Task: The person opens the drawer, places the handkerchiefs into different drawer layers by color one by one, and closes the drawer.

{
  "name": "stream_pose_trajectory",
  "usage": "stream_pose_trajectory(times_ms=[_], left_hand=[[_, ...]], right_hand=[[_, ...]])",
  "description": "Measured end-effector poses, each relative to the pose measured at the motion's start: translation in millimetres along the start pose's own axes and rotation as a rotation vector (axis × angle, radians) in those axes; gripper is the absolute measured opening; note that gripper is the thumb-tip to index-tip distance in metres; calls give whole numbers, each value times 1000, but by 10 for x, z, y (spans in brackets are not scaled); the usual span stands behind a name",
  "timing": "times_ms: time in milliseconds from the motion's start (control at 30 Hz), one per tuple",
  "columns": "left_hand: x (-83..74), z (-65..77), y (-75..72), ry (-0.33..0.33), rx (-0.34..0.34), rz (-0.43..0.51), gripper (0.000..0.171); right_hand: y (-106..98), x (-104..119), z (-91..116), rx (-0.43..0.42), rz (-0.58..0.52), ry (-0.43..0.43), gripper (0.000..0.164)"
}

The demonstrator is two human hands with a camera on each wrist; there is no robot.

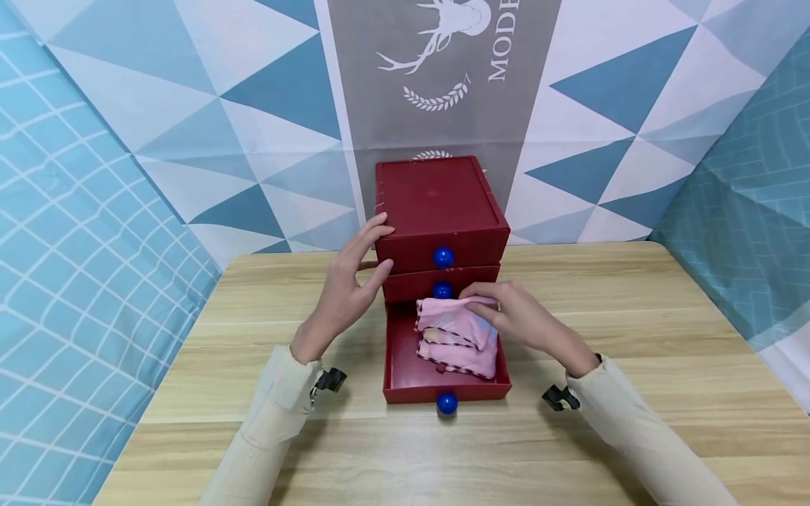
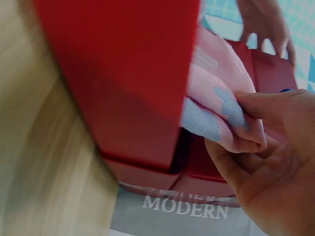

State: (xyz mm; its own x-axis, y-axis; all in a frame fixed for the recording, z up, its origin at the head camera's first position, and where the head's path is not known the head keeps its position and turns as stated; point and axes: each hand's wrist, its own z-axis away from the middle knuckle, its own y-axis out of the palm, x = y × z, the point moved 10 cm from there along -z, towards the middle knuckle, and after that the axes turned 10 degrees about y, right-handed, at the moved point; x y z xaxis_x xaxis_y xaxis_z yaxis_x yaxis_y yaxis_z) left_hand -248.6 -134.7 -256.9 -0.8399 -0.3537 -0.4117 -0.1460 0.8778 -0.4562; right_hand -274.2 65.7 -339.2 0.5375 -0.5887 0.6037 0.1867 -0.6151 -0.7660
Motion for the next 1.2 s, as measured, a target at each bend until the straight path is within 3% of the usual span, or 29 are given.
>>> stream_pose_trajectory(times_ms=[400,733,900,967,1200], left_hand=[[7,19,7,-7,-2,3,47],[10,10,4,-11,3,2,47],[16,5,2,-17,4,-4,48],[14,7,2,-15,3,-1,48],[18,13,2,-15,3,1,48]], right_hand=[[299,-43,-62,75,92,-17,16],[521,-39,-89,144,69,-37,16],[575,-33,-108,135,114,-40,15],[587,-40,-117,118,192,-41,15],[660,-4,-51,8,647,-118,18]])
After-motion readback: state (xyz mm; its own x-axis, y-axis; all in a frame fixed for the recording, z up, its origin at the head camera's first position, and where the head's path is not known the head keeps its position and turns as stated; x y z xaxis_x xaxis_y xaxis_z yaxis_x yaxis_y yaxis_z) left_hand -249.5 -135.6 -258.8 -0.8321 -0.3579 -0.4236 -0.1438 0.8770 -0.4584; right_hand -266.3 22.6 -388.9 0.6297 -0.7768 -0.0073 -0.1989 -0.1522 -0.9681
